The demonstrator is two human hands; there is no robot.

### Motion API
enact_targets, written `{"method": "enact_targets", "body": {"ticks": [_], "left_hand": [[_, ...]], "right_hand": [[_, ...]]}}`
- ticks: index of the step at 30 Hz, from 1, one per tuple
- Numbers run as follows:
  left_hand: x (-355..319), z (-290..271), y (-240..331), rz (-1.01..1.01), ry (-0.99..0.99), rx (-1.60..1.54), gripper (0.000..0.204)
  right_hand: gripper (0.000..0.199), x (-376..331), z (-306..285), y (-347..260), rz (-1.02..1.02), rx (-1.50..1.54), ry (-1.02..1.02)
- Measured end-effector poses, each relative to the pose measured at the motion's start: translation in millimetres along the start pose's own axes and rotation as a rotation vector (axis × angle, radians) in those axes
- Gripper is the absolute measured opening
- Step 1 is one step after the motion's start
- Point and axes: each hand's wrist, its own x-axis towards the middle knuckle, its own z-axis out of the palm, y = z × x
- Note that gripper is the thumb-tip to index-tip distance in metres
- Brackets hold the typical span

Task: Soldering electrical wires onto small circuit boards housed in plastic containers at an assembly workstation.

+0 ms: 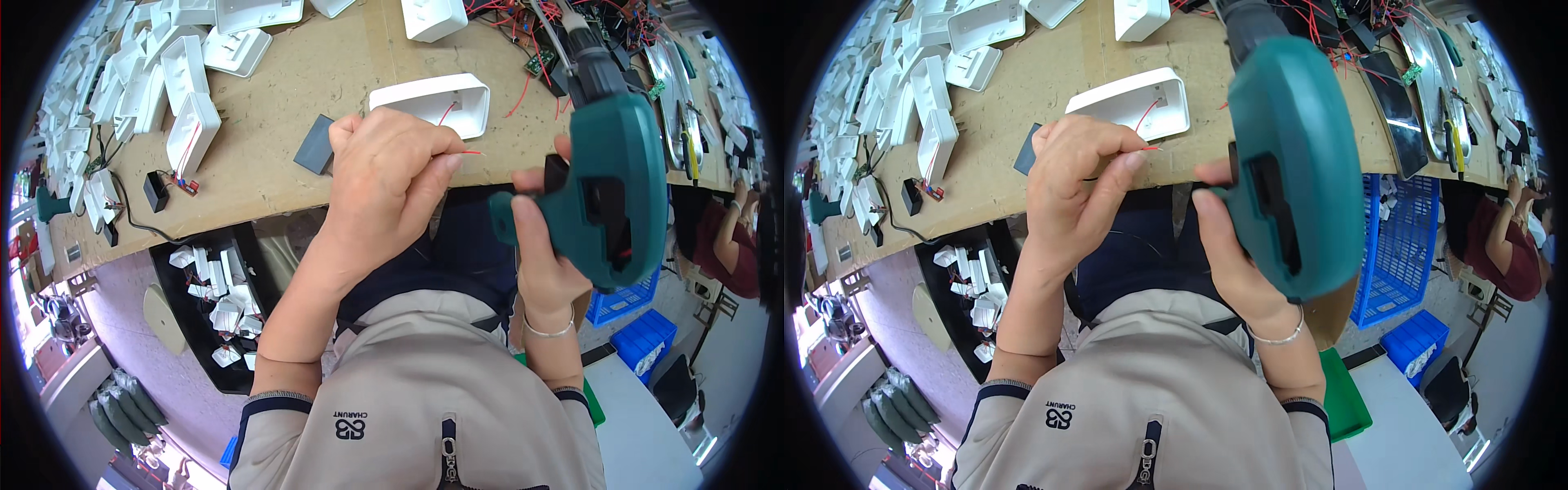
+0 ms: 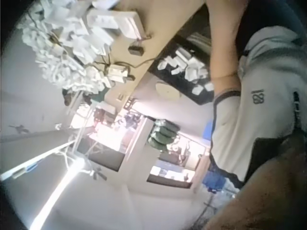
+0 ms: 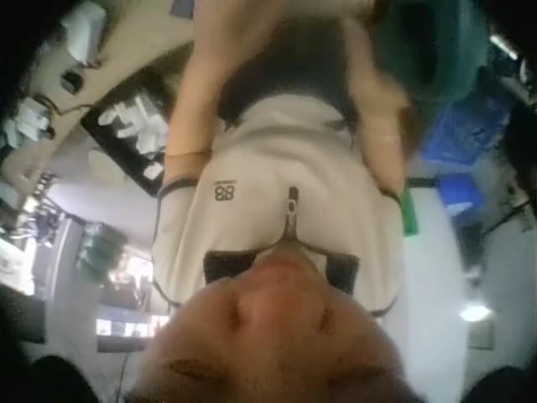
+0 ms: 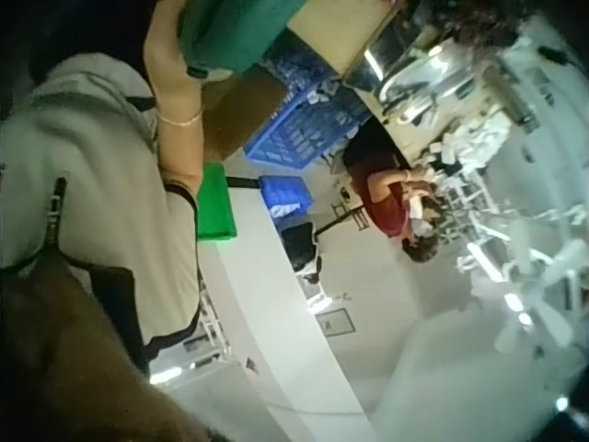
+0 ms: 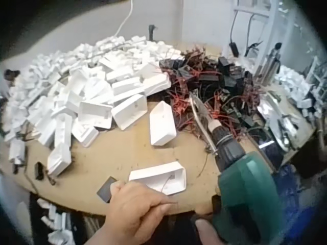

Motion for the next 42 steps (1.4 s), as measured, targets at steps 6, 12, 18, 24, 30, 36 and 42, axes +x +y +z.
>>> {"method": "enact_targets", "body": {"ticks": [6,12,18,24,30,36,42], "left_hand": [[1,0,-4,-0.008,-0.026,-0.085,0.006],[2,-4,-4,-0.025,-0.069,-0.098,0.004],[3,-6,-4,-0.009,-0.079,-0.090,0.006],[0,-5,-8,0.038,-0.003,-0.121,0.015],[-1,5,-9,0.063,0.075,-0.093,0.014],[-2,8,-9,0.079,0.113,0.121,0.015],[2,22,-1,0.037,0.222,0.318,0.015]], "right_hand": [[0.053,17,15,2,-0.083,-0.097,0.009],[0.051,21,25,-1,-0.106,-0.110,-0.041],[0.049,27,26,-2,-0.208,-0.080,-0.073],[0.049,23,24,-1,-0.128,-0.022,-0.073],[0.051,21,26,7,-0.128,0.030,0.018],[0.059,14,9,1,-0.097,-0.016,0.092],[0.061,-16,-16,-19,0.231,0.167,0.288]]}}
